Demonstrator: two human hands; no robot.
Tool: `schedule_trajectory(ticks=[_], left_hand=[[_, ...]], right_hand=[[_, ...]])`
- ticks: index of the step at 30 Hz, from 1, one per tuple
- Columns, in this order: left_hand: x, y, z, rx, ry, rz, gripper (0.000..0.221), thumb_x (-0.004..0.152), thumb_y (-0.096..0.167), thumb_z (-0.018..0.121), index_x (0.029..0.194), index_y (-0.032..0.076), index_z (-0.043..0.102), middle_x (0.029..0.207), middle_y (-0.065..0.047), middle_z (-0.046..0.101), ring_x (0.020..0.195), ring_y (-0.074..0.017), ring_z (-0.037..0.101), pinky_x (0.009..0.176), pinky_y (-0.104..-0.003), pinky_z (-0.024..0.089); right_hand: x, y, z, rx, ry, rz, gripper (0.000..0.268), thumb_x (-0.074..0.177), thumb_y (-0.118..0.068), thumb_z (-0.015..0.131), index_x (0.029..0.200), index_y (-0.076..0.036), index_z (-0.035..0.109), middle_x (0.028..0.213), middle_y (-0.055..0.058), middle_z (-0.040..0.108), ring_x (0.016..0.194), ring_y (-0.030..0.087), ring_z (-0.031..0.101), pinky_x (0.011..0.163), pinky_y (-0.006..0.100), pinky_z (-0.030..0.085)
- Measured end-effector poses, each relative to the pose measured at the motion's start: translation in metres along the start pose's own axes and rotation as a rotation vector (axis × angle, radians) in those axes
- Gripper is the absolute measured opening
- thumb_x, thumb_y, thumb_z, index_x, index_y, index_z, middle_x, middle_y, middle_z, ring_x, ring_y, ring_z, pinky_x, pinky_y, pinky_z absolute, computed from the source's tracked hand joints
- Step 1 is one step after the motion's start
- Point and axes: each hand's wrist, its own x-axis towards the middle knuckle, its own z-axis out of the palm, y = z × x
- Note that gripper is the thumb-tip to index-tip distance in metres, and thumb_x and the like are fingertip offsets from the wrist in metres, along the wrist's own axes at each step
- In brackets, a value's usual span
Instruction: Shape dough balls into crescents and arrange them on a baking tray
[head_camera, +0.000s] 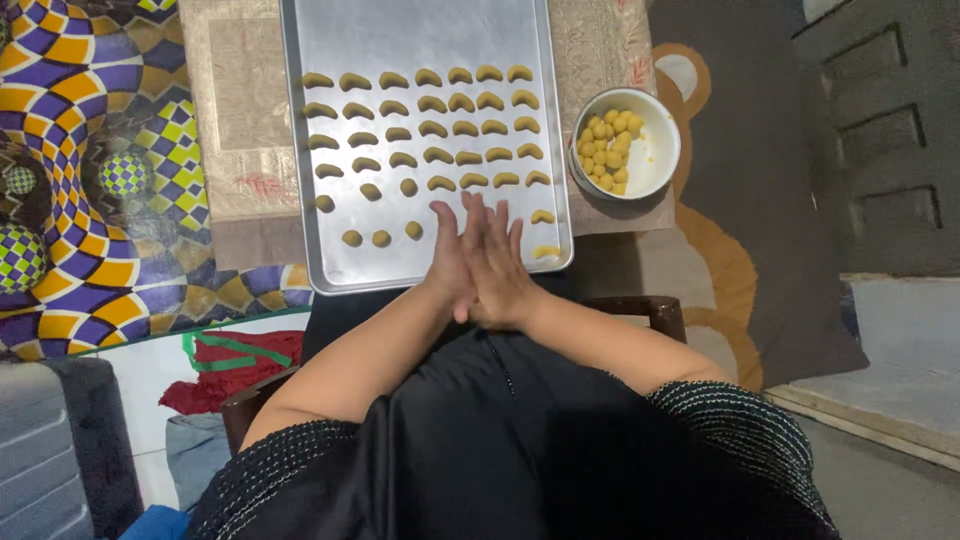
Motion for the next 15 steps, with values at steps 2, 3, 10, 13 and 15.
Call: schedule_trajectory(ticks=[2, 3, 10, 13, 15], left_hand=[[0.002, -0.003, -0.003, -0.043, -0.018, 0.012, 0.107, 0.070, 0.096, 0.011, 0.160, 0.039, 0.018, 0.171, -0.008, 0.013, 0.157, -0.0335, 0.012, 0.128, -0.050, 0.014], [0.005, -0.012, -0.007, -0.043, -0.020, 0.013, 0.107, 0.070, 0.096, 0.011, 0.160, 0.039, 0.018, 0.171, -0.008, 0.013, 0.157, -0.0335, 0.012, 0.128, -0.050, 0.014], [0.028, -0.028, -0.036, -0.064, 0.003, 0.024, 0.102, 0.071, 0.097, 0.019, 0.160, 0.046, 0.013, 0.171, -0.009, 0.013, 0.155, -0.0345, 0.018, 0.127, -0.049, 0.018], [0.016, -0.014, -0.017, -0.083, -0.003, 0.035, 0.106, 0.070, 0.097, 0.021, 0.161, 0.042, 0.016, 0.170, -0.011, 0.016, 0.154, -0.0360, 0.021, 0.126, -0.050, 0.021], [0.010, -0.017, -0.013, -0.129, 0.039, -0.014, 0.111, 0.063, 0.100, 0.024, 0.159, 0.045, 0.019, 0.170, -0.008, 0.018, 0.153, -0.0371, 0.022, 0.125, -0.051, 0.021]], right_hand=[[-0.003, 0.004, 0.001, -0.025, -0.106, 0.081, 0.134, 0.085, -0.073, 0.061, 0.159, 0.006, -0.018, 0.166, 0.035, 0.006, 0.135, 0.079, -0.013, 0.098, 0.090, -0.005], [0.002, 0.014, -0.003, -0.026, -0.105, 0.080, 0.134, 0.085, -0.073, 0.061, 0.159, 0.006, -0.018, 0.166, 0.035, 0.006, 0.135, 0.079, -0.013, 0.098, 0.090, -0.005], [-0.002, -0.003, -0.001, -0.021, 0.071, 0.090, 0.128, 0.083, -0.092, 0.016, 0.159, 0.004, -0.022, 0.169, 0.032, -0.008, 0.144, 0.068, -0.019, 0.109, 0.082, -0.005], [0.011, -0.009, -0.013, 0.006, -0.004, 0.165, 0.126, 0.084, -0.080, 0.033, 0.157, 0.008, -0.020, 0.166, 0.036, 0.008, 0.142, 0.069, -0.018, 0.108, 0.082, -0.005], [0.015, 0.004, -0.016, 0.006, -0.049, 0.376, 0.119, 0.094, -0.062, 0.047, 0.154, 0.015, -0.020, 0.164, 0.039, 0.017, 0.141, 0.071, -0.017, 0.110, 0.082, 0.001]])
